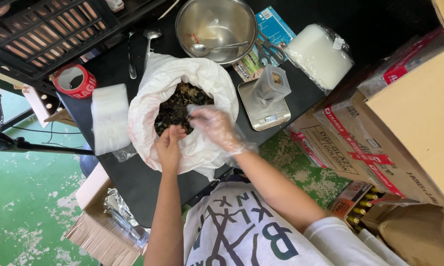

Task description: The person, wearing gloves, scoops dried food products from a large white sack, weighs them on a digital scale, and transfers them into individual plastic zip-lock bags before placing the bags into a cardboard box.

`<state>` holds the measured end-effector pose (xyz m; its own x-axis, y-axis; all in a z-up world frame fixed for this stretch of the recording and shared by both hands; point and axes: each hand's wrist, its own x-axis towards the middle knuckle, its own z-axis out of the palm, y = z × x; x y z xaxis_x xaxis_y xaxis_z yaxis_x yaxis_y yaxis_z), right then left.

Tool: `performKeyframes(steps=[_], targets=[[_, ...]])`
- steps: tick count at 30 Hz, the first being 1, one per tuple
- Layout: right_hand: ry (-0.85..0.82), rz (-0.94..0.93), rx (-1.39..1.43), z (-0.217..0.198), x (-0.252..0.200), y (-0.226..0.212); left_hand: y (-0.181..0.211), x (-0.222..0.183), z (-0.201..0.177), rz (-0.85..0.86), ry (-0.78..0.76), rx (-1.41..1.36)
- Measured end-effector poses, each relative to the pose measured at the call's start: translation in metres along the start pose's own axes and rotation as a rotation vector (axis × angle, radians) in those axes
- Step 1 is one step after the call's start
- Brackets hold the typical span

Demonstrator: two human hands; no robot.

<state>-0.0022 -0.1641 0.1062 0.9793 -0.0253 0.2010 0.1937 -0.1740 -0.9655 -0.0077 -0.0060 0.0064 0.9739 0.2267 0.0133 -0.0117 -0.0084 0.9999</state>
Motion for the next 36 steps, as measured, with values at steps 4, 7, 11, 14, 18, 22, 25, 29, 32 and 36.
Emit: performKeyframes(steps=[4, 7, 11, 14, 18, 22, 25, 29, 32, 36], targets=[[0.135, -0.063, -0.001, -0.084, 0.008, -0.026, -0.003, -0.002, -0.001, -0.034, 0.003, 0.047], [0.271, -0.174, -0.441, -0.15, 0.015, -0.045, -0.005, -0.002, 0.003, -0.029, 0.001, 0.088], [0.474, -0.183, -0.661, -0.199, 0.037, 0.014, -0.014, 0.002, 0.004, 0.006, -0.021, 0.216], [0.415, -0.188, -0.956, -0.211, 0.046, 0.056, -0.019, 0.001, 0.003, 0.016, -0.025, 0.252], [0.337, 0.289, -0.728, -0.215, 0.053, 0.097, -0.019, 0.0, 0.003, 0.035, -0.018, 0.276], [0.206, 0.288, -0.114, -0.202, 0.022, -0.037, -0.021, -0.001, 0.004, 0.04, -0.006, 0.274], [0.263, -0.324, -1.103, -0.235, 0.034, 0.003, -0.02, -0.003, 0.004, 0.021, -0.003, 0.278], [0.359, -0.156, -0.489, -0.223, 0.019, -0.046, -0.019, -0.004, 0.006, 0.021, -0.009, 0.318], [0.296, -0.11, -0.411, -0.212, 0.013, -0.068, -0.014, -0.008, 0.006, 0.042, -0.028, 0.371], [0.269, -0.054, -0.365, -0.203, 0.009, -0.079, -0.005, -0.013, 0.006, 0.079, -0.045, 0.408]])
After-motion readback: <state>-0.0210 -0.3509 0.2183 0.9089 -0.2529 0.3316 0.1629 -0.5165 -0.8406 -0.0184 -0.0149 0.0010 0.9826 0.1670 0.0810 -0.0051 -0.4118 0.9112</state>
